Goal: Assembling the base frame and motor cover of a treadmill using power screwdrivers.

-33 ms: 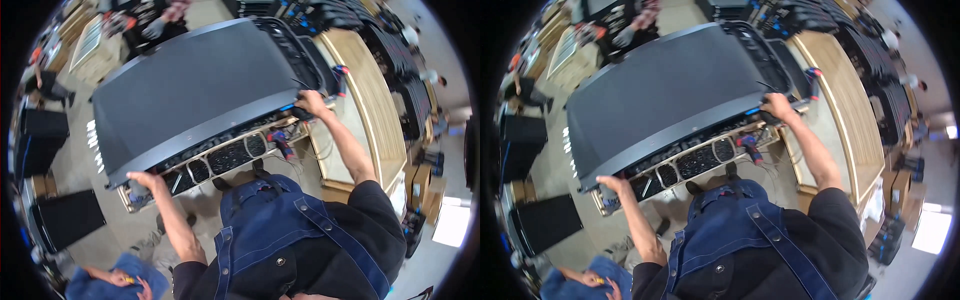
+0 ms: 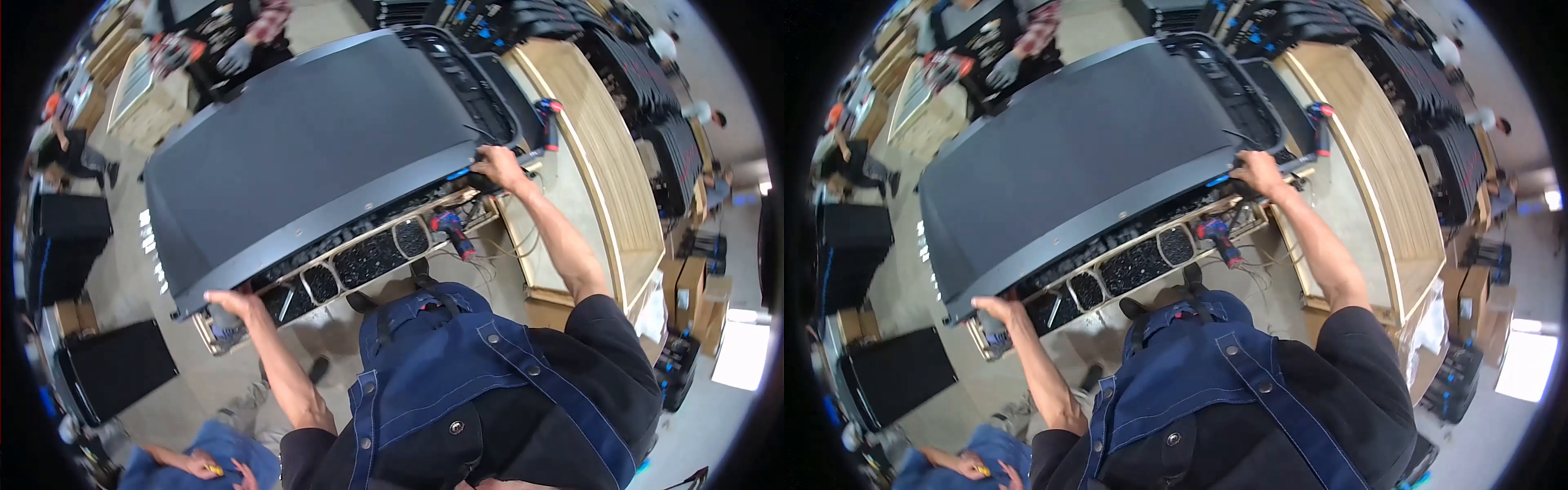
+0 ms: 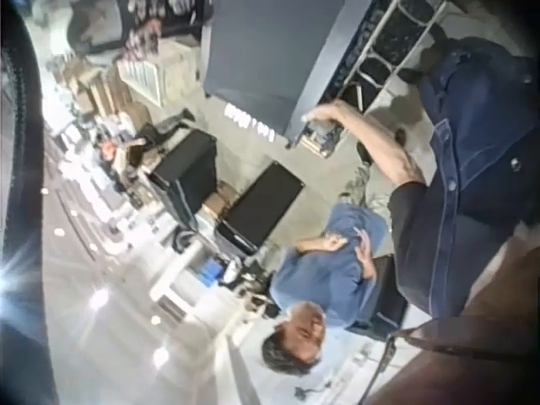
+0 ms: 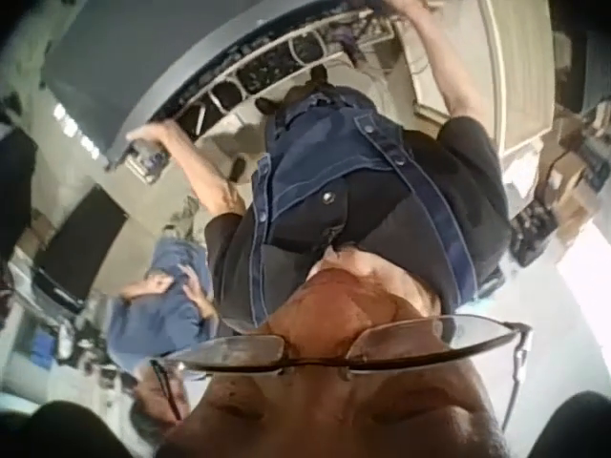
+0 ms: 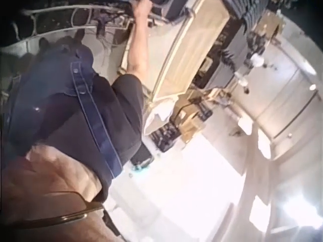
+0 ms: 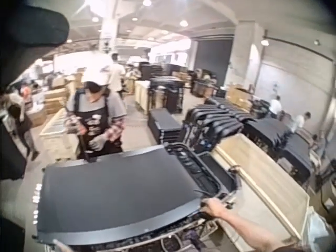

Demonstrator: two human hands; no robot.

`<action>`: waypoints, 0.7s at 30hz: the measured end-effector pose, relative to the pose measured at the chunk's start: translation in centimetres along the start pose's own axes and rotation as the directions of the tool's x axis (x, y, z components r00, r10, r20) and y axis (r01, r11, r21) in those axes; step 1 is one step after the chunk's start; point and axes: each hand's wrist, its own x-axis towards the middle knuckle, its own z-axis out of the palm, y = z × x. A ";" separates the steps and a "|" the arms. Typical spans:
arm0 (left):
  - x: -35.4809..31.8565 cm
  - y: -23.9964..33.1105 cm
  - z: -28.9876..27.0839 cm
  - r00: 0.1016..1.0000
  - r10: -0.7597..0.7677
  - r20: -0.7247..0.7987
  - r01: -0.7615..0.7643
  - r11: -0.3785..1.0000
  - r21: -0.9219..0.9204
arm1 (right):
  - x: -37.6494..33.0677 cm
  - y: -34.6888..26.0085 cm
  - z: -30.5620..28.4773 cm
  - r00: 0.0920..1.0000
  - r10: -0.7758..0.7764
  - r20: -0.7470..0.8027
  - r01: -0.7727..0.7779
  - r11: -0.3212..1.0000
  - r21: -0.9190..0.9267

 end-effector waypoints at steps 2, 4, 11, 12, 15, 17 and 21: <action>-0.5 -0.1 -1.0 0.998 -0.065 -0.001 0.065 0.997 -0.042 | -1.2 -0.7 -0.2 1.000 0.013 -0.025 -0.008 0.981 0.195; -2.6 0.2 0.2 0.996 -0.092 -0.014 0.092 0.995 0.040 | -2.3 0.7 0.6 0.980 -0.085 -0.181 0.124 0.967 0.222; -6.8 -4.9 6.0 0.988 -0.019 -0.153 0.050 0.979 0.199 | -2.1 1.9 -2.0 0.983 -0.182 0.028 0.169 0.953 0.253; -6.8 -5.0 6.6 0.984 -0.027 -0.176 0.071 0.966 0.248 | -2.1 2.3 -2.2 0.984 -0.175 0.028 0.162 0.951 0.263; -5.7 -4.8 5.6 0.992 -0.014 -0.121 0.050 0.954 0.295 | -1.7 2.8 -1.8 0.981 -0.185 0.057 0.149 0.911 0.385; -5.7 -4.8 5.9 0.989 -0.007 -0.146 0.059 0.933 0.354 | -1.3 2.5 -1.9 0.985 -0.147 0.093 0.112 0.946 0.304; -6.1 -5.2 7.6 0.980 -0.053 -0.190 0.129 0.901 0.413 | -1.0 4.2 1.1 0.974 -0.177 -0.138 0.216 0.908 0.358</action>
